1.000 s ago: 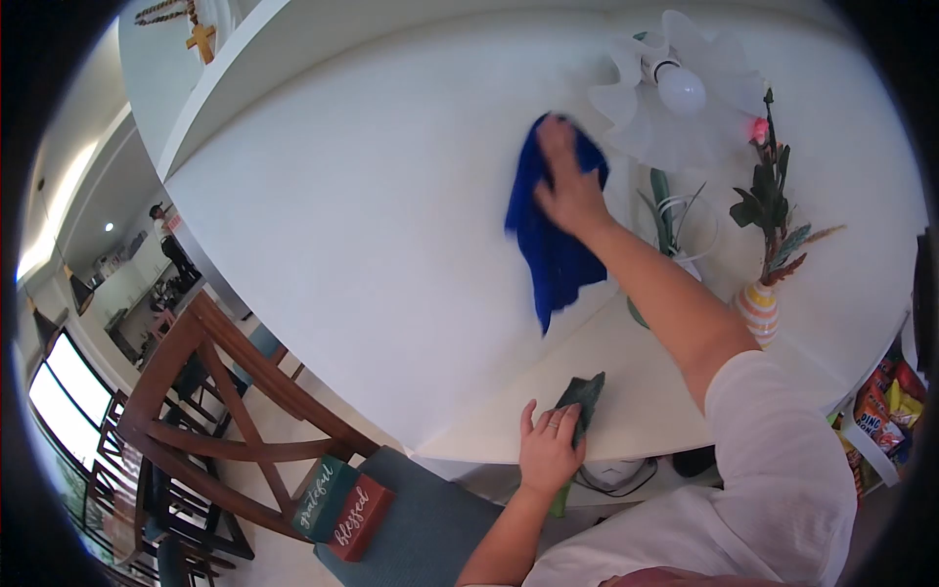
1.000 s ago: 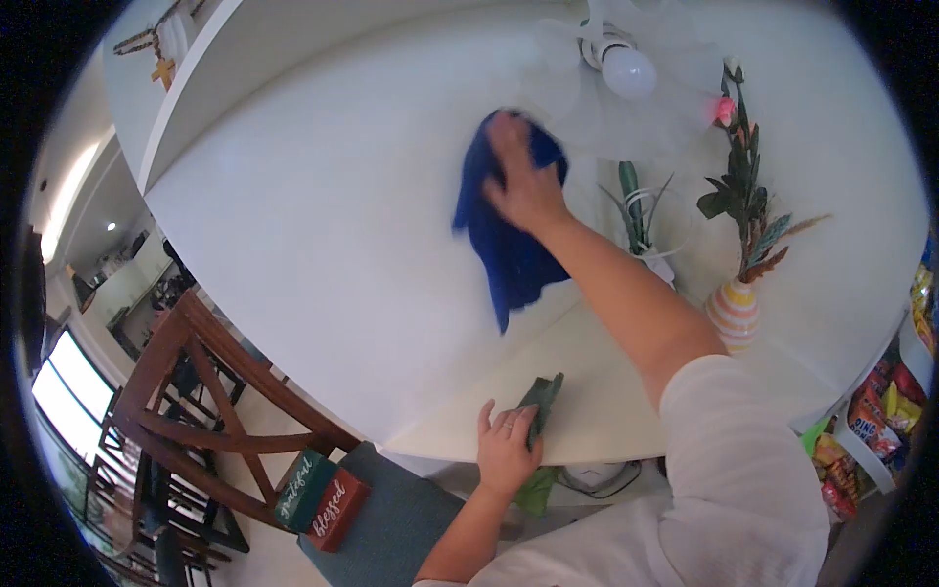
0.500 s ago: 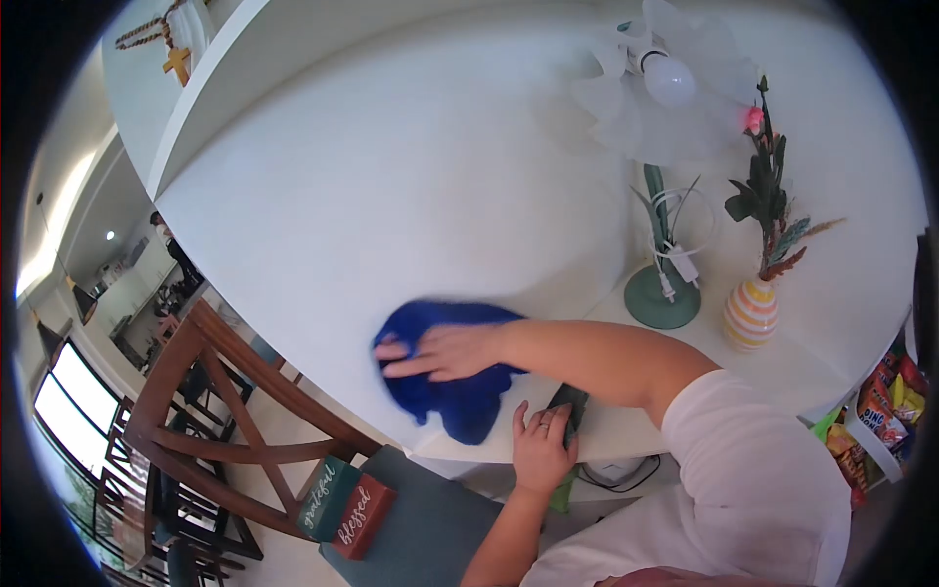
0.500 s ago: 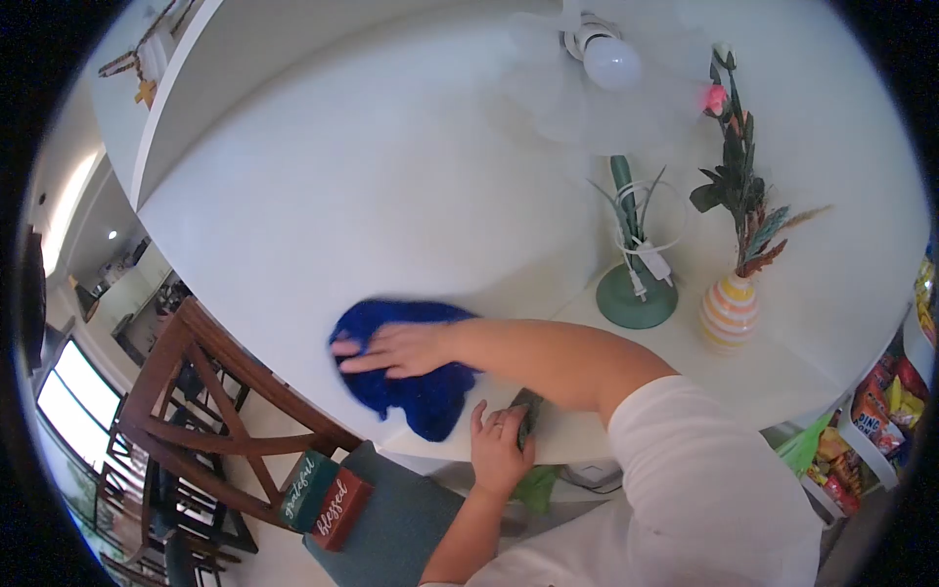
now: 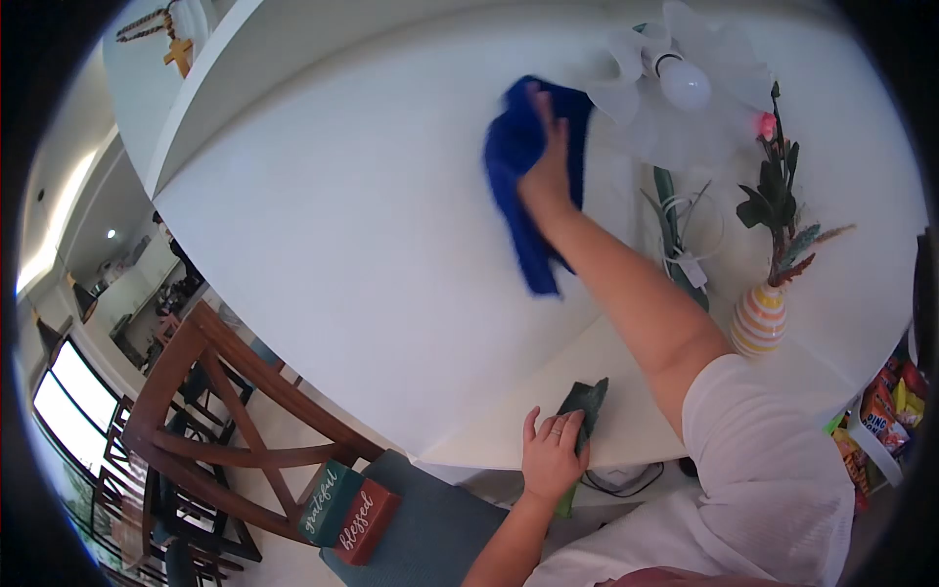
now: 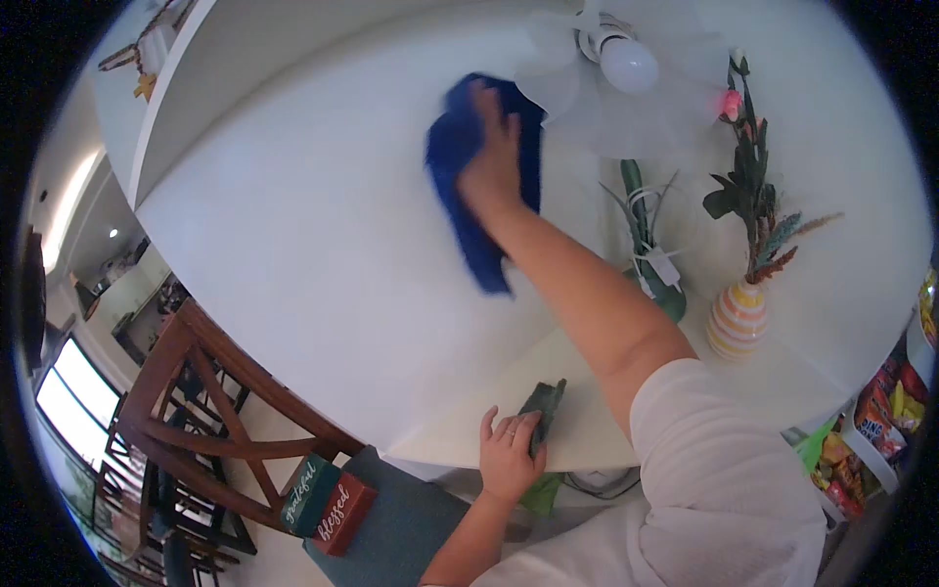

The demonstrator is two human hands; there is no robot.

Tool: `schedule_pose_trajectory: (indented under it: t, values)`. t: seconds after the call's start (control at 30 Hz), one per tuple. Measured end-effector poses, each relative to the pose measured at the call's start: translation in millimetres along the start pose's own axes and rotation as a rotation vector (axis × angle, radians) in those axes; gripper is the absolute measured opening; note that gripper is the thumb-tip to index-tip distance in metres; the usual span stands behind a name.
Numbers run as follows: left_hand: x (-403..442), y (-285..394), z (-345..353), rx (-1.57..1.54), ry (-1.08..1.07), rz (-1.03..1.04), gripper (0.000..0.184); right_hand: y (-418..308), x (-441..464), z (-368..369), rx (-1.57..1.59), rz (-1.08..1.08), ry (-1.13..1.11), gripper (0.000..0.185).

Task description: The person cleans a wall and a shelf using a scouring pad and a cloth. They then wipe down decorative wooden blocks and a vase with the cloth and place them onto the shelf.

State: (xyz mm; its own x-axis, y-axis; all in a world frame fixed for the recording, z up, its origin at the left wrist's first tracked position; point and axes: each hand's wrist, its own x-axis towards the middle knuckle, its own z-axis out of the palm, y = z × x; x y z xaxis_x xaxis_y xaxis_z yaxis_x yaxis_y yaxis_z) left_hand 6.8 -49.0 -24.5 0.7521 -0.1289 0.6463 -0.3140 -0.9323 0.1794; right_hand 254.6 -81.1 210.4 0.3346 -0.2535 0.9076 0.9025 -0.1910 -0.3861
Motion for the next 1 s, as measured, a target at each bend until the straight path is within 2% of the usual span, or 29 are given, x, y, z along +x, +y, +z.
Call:
schedule_pose_trajectory:
  t: [0.1, 0.13, 0.17, 0.23, 0.33, 0.43, 0.47, 0.5, 0.53, 0.57, 0.63, 0.7, 0.73, 0.77, 0.83, 0.87, 0.9, 0.97, 1.0]
  values:
    - [-1, 0, 0, -0.011, 0.000, -0.002, 0.047, -6, -41, -20, -0.326, -0.426, -0.377, 0.069]
    - [-1, 1, 0, -0.011, -0.002, 0.000, 0.047, 12, -39, -27, -0.328, -0.413, -0.474, 0.069]
    - [-1, 0, 0, -0.009, -0.003, 0.000, 0.046, 37, -35, -30, -0.179, -0.349, -0.351, 0.068]
    - [0, 1, -1, -0.007, -0.004, -0.003, 0.046, 54, -12, -28, -0.213, 0.006, 0.060, 0.051]
    - [3, 3, -1, -0.002, -0.023, 0.001, 0.045, 49, 33, -26, -0.968, 0.112, -0.522, 0.028]
    - [6, 2, -1, 0.018, -0.043, 0.000, 0.044, 12, 41, 8, -0.868, -0.142, -0.244, 0.024]
    - [6, 2, -1, 0.025, -0.051, -0.004, 0.044, 3, 37, 38, -0.541, -0.210, 0.025, 0.049]
    - [5, 3, 0, 0.030, -0.063, -0.009, 0.044, -42, 27, 28, -0.292, -0.200, -0.134, 0.071]
    - [4, 2, 1, 0.028, -0.062, -0.013, 0.044, -65, 16, 32, -0.180, -0.238, -0.196, 0.074]
    - [4, 1, 1, 0.026, -0.061, -0.018, 0.044, -95, -3, 16, 0.091, -0.199, -0.282, 0.081]
    - [2, 3, 2, 0.012, -0.050, -0.030, 0.044, -98, -39, 29, -0.338, -0.594, -0.404, 0.072]
    - [2, 3, 0, 0.005, -0.020, -0.039, 0.045, -83, -82, 25, -0.109, -0.751, -0.527, 0.069]
    - [1, 2, -1, 0.034, -0.030, -0.041, 0.043, -65, -105, 29, 0.120, -0.626, -0.782, 0.073]
    - [0, 2, -2, 0.064, -0.039, -0.044, 0.042, -49, -116, 19, 0.108, -0.561, -1.059, 0.076]
    - [0, 1, -2, 0.076, -0.036, -0.046, 0.041, -29, -117, -15, -0.134, -0.386, -1.392, 0.077]
    - [-1, 1, -2, 0.059, -0.028, -0.046, 0.041, -8, -122, -24, -0.238, -0.404, -1.397, 0.078]
    - [-1, 0, -2, 0.043, -0.020, -0.046, 0.041, 32, -130, -25, -0.182, -0.489, -1.158, 0.076]
    - [1, -2, -1, 0.023, 0.000, -0.038, 0.042, 26, -101, -36, -0.399, -0.418, -0.823, 0.067]
    - [0, -2, 0, 0.025, -0.001, -0.033, 0.042, 20, -87, -26, -0.423, -0.402, -0.537, 0.061]
